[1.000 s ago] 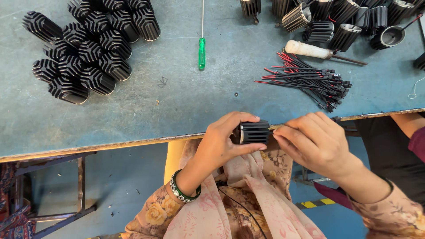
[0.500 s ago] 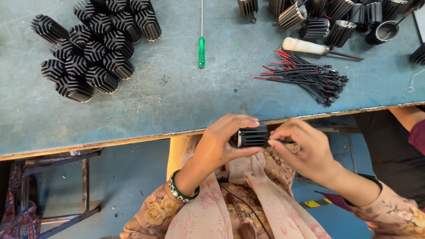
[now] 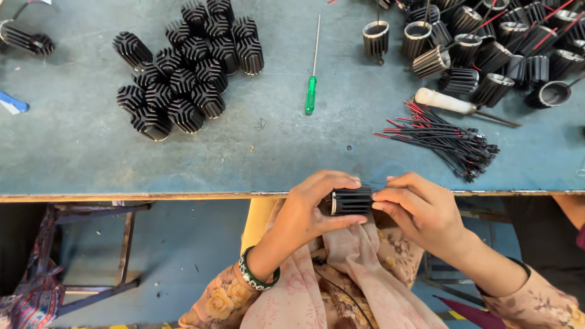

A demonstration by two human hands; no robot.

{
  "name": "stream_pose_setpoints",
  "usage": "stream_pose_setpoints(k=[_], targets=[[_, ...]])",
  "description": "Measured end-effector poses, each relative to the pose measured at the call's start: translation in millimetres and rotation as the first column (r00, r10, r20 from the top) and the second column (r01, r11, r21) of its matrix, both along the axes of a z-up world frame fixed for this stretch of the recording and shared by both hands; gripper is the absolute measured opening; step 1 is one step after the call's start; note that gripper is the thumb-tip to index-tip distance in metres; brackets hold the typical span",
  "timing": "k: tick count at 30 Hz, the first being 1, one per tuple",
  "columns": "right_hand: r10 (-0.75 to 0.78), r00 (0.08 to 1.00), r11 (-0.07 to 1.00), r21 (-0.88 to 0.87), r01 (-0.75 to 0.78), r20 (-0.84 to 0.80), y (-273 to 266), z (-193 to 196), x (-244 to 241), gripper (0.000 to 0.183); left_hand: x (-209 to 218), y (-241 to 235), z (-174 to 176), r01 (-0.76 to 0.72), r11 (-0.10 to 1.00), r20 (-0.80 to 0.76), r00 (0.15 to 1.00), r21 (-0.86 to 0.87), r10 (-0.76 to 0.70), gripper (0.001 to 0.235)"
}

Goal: The person assembles electronic components by hand at a workbench, using a tool to push wires into metal heat sinks and picking up small parts from the table.

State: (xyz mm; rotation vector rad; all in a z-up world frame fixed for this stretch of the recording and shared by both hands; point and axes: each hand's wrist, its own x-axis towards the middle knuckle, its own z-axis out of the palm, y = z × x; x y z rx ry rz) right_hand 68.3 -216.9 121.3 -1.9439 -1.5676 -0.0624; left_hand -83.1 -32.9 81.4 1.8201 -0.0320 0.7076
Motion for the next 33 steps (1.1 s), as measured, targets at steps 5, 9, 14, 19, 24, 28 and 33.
stream_pose_setpoints(k=[5, 9, 14, 19, 24, 28, 33], targets=[[0.065, 0.991, 0.998, -0.023, -0.063, 0.116, 10, 16, 17, 0.019, 6, 8, 7, -0.006, 1.0, -0.04, 0.999, -0.026, 0.005, 0.049], [0.05, 0.97, 0.998, 0.024, -0.058, 0.238, 11, 23, 22, 0.021, 16, 10, 12, -0.002, 0.999, -0.045, 0.999, -0.039, 0.0, 0.049], [0.022, 0.936, 0.995, 0.087, -0.056, 0.351, 9, 28, 23, 0.018, 26, 8, 14, 0.001, 1.0, -0.078, 0.997, -0.028, -0.003, 0.05], [0.024, 0.9, 0.994, 0.087, -0.069, 0.436, 6, 30, 26, 0.02, 35, 9, 15, 0.061, 0.985, -0.243, 0.965, -0.159, -0.099, 0.051], [0.033, 0.984, 0.999, -0.006, -0.032, 0.178, 3, 31, 29, 0.02, 37, 5, 16, 0.076, 0.997, -0.118, 0.99, -0.012, -0.077, 0.051], [0.051, 0.979, 0.997, 0.04, -0.06, 0.197, -2, 26, 28, 0.02, 37, 3, 16, 0.084, 0.996, -0.13, 0.988, 0.015, -0.082, 0.05], [0.124, 0.985, 0.987, 0.088, -0.134, 0.117, -5, 20, 34, 0.022, 37, -1, 13, 0.09, 0.996, -0.158, 0.983, -0.005, -0.09, 0.05]])
